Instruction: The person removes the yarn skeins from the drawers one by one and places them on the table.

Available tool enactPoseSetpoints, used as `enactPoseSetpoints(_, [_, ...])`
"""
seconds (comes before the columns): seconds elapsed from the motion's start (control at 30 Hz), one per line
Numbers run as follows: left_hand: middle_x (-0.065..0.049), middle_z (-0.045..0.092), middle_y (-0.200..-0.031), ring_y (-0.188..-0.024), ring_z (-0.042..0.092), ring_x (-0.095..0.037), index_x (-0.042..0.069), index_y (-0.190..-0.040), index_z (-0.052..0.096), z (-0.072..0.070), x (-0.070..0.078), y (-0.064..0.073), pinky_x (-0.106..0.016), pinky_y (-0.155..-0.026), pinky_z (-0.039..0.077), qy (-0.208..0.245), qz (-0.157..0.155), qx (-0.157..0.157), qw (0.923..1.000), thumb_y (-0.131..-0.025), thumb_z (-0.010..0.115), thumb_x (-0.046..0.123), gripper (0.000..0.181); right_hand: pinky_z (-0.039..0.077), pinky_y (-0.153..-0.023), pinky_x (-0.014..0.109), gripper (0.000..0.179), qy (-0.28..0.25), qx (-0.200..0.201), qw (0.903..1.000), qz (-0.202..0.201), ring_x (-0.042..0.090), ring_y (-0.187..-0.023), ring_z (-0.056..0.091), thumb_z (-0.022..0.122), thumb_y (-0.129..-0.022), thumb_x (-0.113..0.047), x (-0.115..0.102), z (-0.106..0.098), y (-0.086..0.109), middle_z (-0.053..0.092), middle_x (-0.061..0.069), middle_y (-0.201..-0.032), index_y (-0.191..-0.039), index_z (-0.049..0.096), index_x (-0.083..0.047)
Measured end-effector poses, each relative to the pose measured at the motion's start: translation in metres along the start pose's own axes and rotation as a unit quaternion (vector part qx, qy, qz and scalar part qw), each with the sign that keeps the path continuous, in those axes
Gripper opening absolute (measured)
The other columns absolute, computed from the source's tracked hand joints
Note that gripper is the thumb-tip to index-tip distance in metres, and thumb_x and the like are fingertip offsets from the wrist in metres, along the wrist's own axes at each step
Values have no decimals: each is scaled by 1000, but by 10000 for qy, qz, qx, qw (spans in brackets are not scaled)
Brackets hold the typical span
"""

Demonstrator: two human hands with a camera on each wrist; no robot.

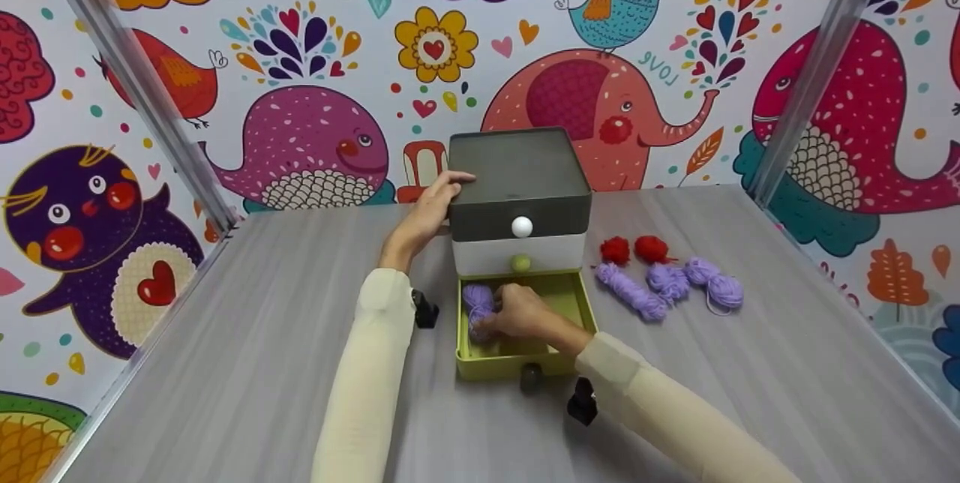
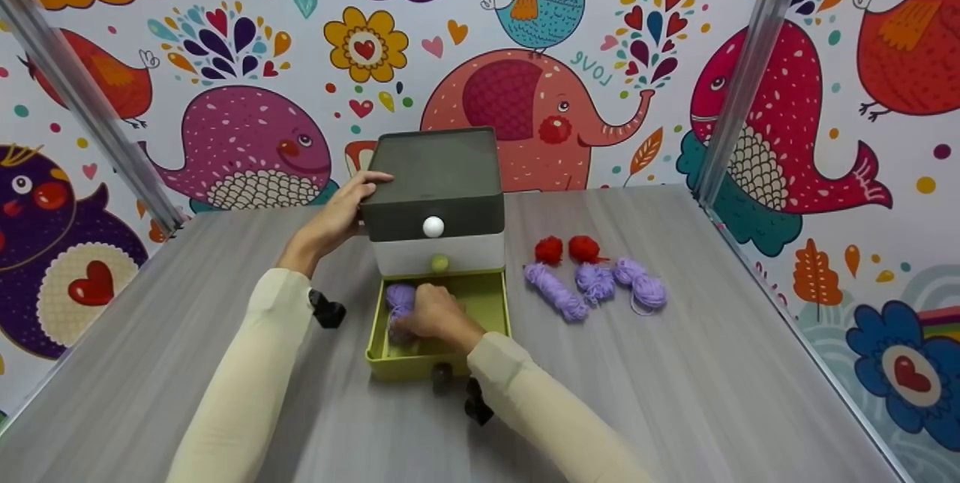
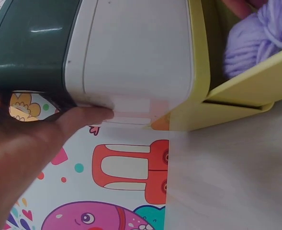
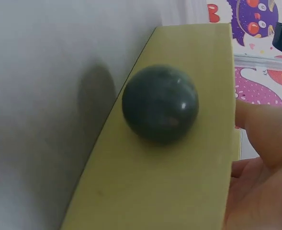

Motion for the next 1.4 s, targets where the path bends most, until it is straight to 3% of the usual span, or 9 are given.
enactPoseSetpoints(0.17, [-15,51,-132,-102,64,-25,22,-141,50,0,1,1,-42,-89,56,0,40,12,10000,-109,29,27,39,52,-80,34,45,-360,-56,9990,244,18,-82,58,88,-75,-23,0,3,-3,71,10,-94,-105,70,5])
enactPoseSetpoints(0.3, [-16,51,-133,-102,64,-26,23,-140,51,-1,1,0,-43,-89,56,-39,51,34,10000,-108,30,27,39,51,-98,42,55,-444,65,9979,469,26,-101,63,86,-73,-18,-1,4,-5,71,19,-113,-117,67,8])
enactPoseSetpoints(0.5, [-14,50,-135,-107,63,-28,25,-139,52,-2,-1,1,-46,-93,55,-70,23,54,10000,-108,31,27,37,49,-102,42,56,-717,189,9945,736,27,-105,62,83,-71,-11,0,5,-6,69,21,-117,-121,64,9])
enactPoseSetpoints(0.77, [-16,53,-128,-100,64,-25,23,-141,50,-1,0,0,-40,-86,56,-74,28,12,10000,-108,30,28,38,58,-77,33,51,-1225,236,9895,737,19,-81,62,79,-70,-1,4,-5,-3,69,16,-104,-117,65,10])
enactPoseSetpoints(1.0, [-17,53,-127,-98,64,-25,22,-141,50,-2,1,0,-39,-85,56,-63,55,-11,10000,-108,30,28,39,54,-84,33,43,-627,390,9955,588,17,-86,60,80,-71,-6,6,-25,7,72,12,-100,-112,71,3])
enactPoseSetpoints(1.1, [-17,53,-126,-98,65,-25,23,-140,50,-2,1,0,-40,-86,57,-64,66,-15,10000,-108,30,27,38,53,-76,29,42,-553,370,9963,543,15,-82,59,79,-73,-5,6,-33,11,70,8,-93,-113,71,3])
enactPoseSetpoints(1.23, [-16,54,-126,-99,65,-25,24,-139,51,-2,1,0,-41,-87,57,-92,55,-18,9999,-108,31,28,37,47,-64,21,41,-729,306,9957,480,11,-74,55,75,-75,-1,7,-41,18,64,4,-84,-115,69,4])
enactPoseSetpoints(1.4, [-16,54,-127,-100,65,-26,24,-139,51,-1,1,0,-41,-86,57,-49,13,-36,10000,-108,31,28,37,48,-61,20,42,-1266,201,9913,300,10,-72,55,74,-75,3,15,-50,29,62,4,-82,-116,66,8])
Point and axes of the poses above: each hand's wrist, its own y-axis away from the middle knuckle, its own z-axis out of the palm, x = y × z, the point moved 2 cm from there along -y, towards the middle knuckle
